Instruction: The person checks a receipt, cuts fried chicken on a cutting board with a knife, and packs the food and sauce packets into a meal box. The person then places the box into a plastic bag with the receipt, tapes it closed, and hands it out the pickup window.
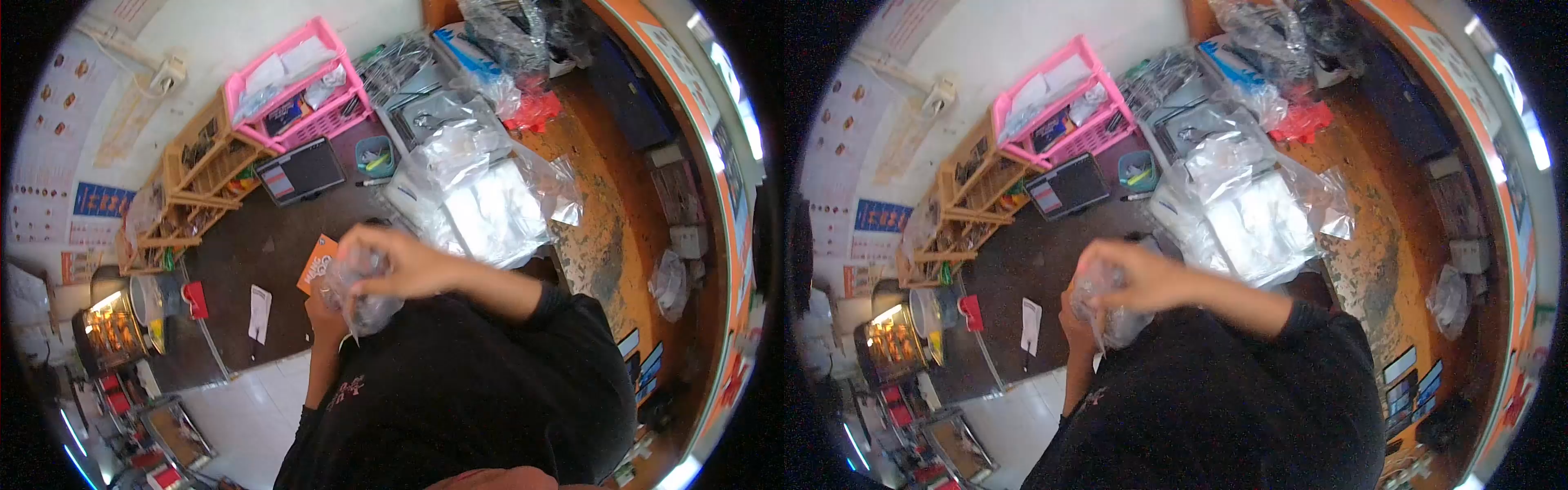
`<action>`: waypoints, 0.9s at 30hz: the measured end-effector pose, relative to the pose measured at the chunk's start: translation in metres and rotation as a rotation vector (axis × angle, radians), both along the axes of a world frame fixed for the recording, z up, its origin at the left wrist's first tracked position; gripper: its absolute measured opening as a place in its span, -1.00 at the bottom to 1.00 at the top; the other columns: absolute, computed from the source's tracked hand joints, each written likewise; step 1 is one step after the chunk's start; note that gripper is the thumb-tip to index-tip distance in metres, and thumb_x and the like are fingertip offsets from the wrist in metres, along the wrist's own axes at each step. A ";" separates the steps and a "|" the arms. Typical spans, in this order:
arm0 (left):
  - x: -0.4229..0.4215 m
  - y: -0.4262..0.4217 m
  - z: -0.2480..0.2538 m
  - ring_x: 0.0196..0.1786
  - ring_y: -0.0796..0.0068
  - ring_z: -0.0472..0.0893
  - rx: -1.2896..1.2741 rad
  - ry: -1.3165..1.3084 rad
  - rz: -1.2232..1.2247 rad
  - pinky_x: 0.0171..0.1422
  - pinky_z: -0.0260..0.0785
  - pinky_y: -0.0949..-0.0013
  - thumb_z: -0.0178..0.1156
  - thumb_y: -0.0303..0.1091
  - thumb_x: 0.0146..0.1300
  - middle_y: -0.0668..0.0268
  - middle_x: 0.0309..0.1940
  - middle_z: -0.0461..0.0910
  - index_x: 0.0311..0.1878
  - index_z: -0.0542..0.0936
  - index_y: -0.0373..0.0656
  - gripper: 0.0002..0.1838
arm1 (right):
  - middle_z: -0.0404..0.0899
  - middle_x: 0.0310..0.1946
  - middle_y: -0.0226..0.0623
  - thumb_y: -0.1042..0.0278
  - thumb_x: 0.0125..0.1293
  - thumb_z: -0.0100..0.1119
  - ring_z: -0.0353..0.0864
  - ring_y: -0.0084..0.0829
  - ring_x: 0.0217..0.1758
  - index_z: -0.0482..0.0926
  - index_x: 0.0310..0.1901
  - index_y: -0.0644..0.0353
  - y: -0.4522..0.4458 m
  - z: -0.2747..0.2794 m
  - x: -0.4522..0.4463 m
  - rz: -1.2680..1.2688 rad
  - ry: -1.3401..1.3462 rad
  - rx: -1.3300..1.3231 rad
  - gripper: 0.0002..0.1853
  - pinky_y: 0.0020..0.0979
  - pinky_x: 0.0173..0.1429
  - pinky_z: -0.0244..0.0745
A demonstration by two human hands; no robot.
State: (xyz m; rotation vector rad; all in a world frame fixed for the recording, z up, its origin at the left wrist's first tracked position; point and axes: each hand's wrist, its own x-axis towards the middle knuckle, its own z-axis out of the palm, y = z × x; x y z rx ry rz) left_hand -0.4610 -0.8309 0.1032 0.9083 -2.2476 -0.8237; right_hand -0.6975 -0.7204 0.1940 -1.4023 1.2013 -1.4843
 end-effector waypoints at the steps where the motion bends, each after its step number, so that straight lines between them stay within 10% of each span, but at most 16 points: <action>1: 0.000 0.005 0.007 0.00 0.39 0.63 0.135 0.020 -0.009 0.11 0.43 0.35 0.45 -0.45 0.11 0.15 -0.15 0.63 0.05 0.56 -0.19 -0.58 | 0.59 -0.09 -0.35 0.46 0.28 0.39 0.56 -0.51 0.00 0.51 0.10 0.10 -0.010 -0.013 -0.035 -0.007 0.045 -0.096 -0.62 -0.42 0.02 0.48; 4: 0.006 -0.011 0.024 -0.08 0.40 0.60 0.239 0.045 0.096 -0.02 0.43 0.32 0.46 -0.33 0.17 0.22 -0.11 0.60 0.05 0.53 -0.19 -0.57 | 0.60 0.09 -0.12 0.29 0.40 0.27 0.60 -0.21 0.17 0.58 0.19 0.09 -0.038 -0.105 -0.164 -0.440 0.100 0.101 -0.64 -0.15 0.27 0.48; 5: 0.010 -0.015 0.030 -0.14 0.40 0.58 0.220 0.033 0.184 -0.13 0.43 0.32 0.47 -0.21 0.22 0.27 -0.10 0.57 0.05 0.51 -0.19 -0.55 | 0.59 0.13 -0.04 0.19 0.39 0.26 0.60 -0.09 0.18 0.62 0.17 0.07 -0.038 -0.174 -0.213 -0.636 0.634 0.107 -0.64 -0.11 0.27 0.50; 7: 0.011 -0.008 0.057 -0.13 0.46 0.56 0.340 0.060 0.308 -0.05 0.42 0.37 0.45 -0.30 0.24 0.31 -0.13 0.57 0.02 0.52 -0.18 -0.62 | 0.68 0.03 -0.14 0.12 0.24 0.35 0.62 -0.06 0.18 0.69 0.06 0.04 -0.016 -0.219 -0.258 -0.272 1.014 0.749 -0.62 -0.12 0.26 0.52; 12: 0.018 0.014 0.071 -0.13 0.55 0.54 0.590 0.206 0.510 0.01 0.39 0.44 0.42 -0.37 0.28 0.36 -0.17 0.57 -0.03 0.54 -0.16 -0.71 | 0.75 -0.28 -0.12 0.19 0.09 0.48 0.72 -0.15 -0.17 0.74 -0.22 0.14 -0.028 -0.220 -0.288 -0.205 1.123 0.571 -0.73 -0.15 -0.03 0.60; 21: 0.002 0.025 0.049 -0.32 0.69 0.40 0.518 0.149 0.600 -0.26 0.24 0.51 0.38 -0.34 0.33 0.47 -0.23 0.55 -0.04 0.59 -0.13 -0.78 | 0.68 -0.44 -0.40 0.33 0.22 0.49 0.62 -0.58 -0.38 0.71 -0.20 0.16 -0.050 -0.198 -0.364 -0.081 0.212 0.738 -0.81 -0.45 -0.34 0.51; 27: -0.010 0.027 0.045 -0.40 0.74 0.39 0.548 0.223 0.583 -0.38 0.18 0.57 0.38 -0.31 0.34 0.47 -0.29 0.54 -0.08 0.61 -0.13 -0.81 | 0.67 -0.34 -0.44 0.30 0.26 0.49 0.62 -0.58 -0.38 0.69 -0.11 0.18 -0.037 -0.169 -0.350 -0.130 0.125 0.780 -0.75 -0.52 -0.29 0.55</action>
